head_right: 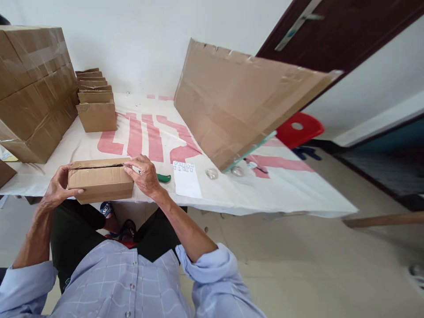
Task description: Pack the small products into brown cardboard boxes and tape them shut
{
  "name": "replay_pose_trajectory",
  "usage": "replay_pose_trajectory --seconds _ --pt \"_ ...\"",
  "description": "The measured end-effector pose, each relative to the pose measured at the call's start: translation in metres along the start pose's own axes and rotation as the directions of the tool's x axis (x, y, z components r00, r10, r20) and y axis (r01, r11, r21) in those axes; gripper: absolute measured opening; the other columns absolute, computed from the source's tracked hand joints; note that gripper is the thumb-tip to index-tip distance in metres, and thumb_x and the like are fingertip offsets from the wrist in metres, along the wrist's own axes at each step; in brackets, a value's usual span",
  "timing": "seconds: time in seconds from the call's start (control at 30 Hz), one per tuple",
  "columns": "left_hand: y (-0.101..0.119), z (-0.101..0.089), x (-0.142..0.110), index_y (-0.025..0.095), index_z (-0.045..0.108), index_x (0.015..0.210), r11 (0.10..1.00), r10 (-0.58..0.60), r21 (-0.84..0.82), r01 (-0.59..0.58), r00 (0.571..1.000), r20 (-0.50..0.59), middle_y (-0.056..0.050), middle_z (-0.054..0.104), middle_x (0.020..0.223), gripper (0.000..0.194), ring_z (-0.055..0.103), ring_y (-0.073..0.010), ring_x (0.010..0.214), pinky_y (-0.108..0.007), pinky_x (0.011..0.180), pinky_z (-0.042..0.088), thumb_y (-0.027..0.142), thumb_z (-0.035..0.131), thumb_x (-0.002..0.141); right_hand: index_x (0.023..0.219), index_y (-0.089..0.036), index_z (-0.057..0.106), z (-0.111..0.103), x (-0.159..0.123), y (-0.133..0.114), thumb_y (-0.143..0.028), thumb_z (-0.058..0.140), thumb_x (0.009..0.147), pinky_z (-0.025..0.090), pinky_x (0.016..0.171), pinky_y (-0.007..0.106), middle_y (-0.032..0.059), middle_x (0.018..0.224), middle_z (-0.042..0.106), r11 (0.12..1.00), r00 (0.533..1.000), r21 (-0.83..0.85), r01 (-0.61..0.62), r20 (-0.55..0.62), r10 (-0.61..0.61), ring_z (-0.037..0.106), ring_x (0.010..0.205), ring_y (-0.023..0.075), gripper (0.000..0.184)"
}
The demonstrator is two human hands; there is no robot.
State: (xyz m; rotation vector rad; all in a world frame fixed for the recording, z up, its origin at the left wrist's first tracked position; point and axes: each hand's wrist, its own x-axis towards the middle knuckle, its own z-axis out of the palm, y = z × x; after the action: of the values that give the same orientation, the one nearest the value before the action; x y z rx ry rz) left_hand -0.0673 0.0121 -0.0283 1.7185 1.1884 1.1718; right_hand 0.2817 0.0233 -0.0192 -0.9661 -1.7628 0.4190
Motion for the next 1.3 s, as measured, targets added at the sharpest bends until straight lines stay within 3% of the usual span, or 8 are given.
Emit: replay_pose_trajectory --seconds 0.3,0.57,0.67,0.77,0.9,1.0,1.07,1.3 --pt "0.019 0.003 0.005 0.024 0.062 0.135 0.997 -0.005 0.077 0.004 1.0 0.009 -0.016 0.066 0.147 0.095 0.063 -0.0431 0.141 -0.054 0.109 0.061 0.064 0.1 0.058 0.086 -0.026 0.076 0.012 -0.003 -0.003 -0.024 0.057 0.109 0.052 0.088 0.042 0.0082 0.098 0.071 0.922 0.975 -0.326 0.207 -0.006 -0.221 0.06 0.094 0.0247 0.029" --pt "0.039 0.008 0.013 0.032 0.066 0.13 0.972 -0.104 0.194 0.134 0.982 -0.158 -0.004 0.074 0.132 0.094 0.068 -0.0417 0.13 -0.064 0.112 0.059 0.052 0.102 0.046 0.093 -0.026 0.072 0.022 -0.025 -0.027 -0.024 0.058 0.11 0.052 0.093 0.04 0.0055 0.1 0.073 0.918 0.963 -0.293 0.268 0.045 -0.267 0.066 0.095 0.021 0.022" --pt "0.04 0.01 0.015 0.039 0.067 0.129 0.974 -0.118 0.172 0.146 0.979 -0.165 0.001 0.075 0.132 0.094 0.067 -0.0428 0.135 -0.066 0.117 0.055 0.05 0.102 0.042 0.098 -0.026 0.07 0.008 -0.035 -0.042 -0.029 0.058 0.11 0.054 0.095 0.04 0.0053 0.099 0.072 0.96 0.973 -0.176 0.217 -0.04 -0.227 0.067 0.095 0.0203 0.017" --pt "0.04 0.011 0.015 0.043 0.07 0.125 0.972 -0.086 0.198 0.124 0.978 -0.192 0.003 0.076 0.129 0.089 0.069 -0.0423 0.132 -0.065 0.114 0.058 0.048 0.101 0.042 0.099 -0.025 0.067 -0.032 -0.038 -0.034 -0.038 0.056 0.11 0.055 0.089 0.038 0.0048 0.097 0.069 0.999 0.972 -0.009 0.048 -0.229 -0.049 0.065 0.094 0.0209 0.02" --pt "0.038 0.01 0.015 0.047 0.071 0.122 0.962 -0.081 0.241 0.132 0.974 -0.21 0.006 0.077 0.125 0.085 0.069 -0.0436 0.133 -0.069 0.113 0.059 0.047 0.1 0.042 0.088 -0.023 0.064 -0.116 -0.036 0.027 -0.047 0.06 0.101 0.052 0.08 0.032 0.001 0.084 0.064 0.959 0.847 0.072 -0.274 -0.454 0.276 0.06 0.082 0.0182 0.028" --pt "0.034 0.008 0.015 0.051 0.071 0.123 0.957 -0.08 0.257 0.134 0.975 -0.209 0.009 0.078 0.128 0.084 0.068 -0.0437 0.137 -0.072 0.117 0.055 0.048 0.1 0.045 0.078 -0.022 0.059 -0.176 -0.038 0.085 -0.04 0.063 0.089 0.046 0.072 0.028 -0.0029 0.07 0.056 0.791 0.633 0.061 -0.608 -0.564 0.53 0.052 0.072 0.0153 0.022" --pt "0.032 0.007 0.015 0.053 0.071 0.125 0.956 -0.067 0.265 0.127 0.972 -0.223 0.01 0.077 0.13 0.085 0.067 -0.0445 0.138 -0.074 0.118 0.053 0.051 0.1 0.045 0.071 -0.022 0.056 -0.205 -0.043 0.117 -0.034 0.062 0.084 0.043 0.069 0.027 -0.0043 0.064 0.051 0.734 0.563 0.059 -0.676 -0.602 0.567 0.047 0.069 0.0144 0.018" --pt "0.03 0.006 0.015 0.059 0.07 0.125 0.95 -0.052 0.292 0.112 0.977 -0.204 0.014 0.076 0.131 0.083 0.066 -0.0448 0.139 -0.073 0.118 0.054 0.054 0.099 0.047 0.061 -0.023 0.056 -0.232 -0.064 0.177 -0.027 0.065 0.072 0.044 0.067 0.028 -0.0045 0.057 0.054 0.625 0.465 0.019 -0.78 -0.651 0.6 0.052 0.065 0.0154 0.015"
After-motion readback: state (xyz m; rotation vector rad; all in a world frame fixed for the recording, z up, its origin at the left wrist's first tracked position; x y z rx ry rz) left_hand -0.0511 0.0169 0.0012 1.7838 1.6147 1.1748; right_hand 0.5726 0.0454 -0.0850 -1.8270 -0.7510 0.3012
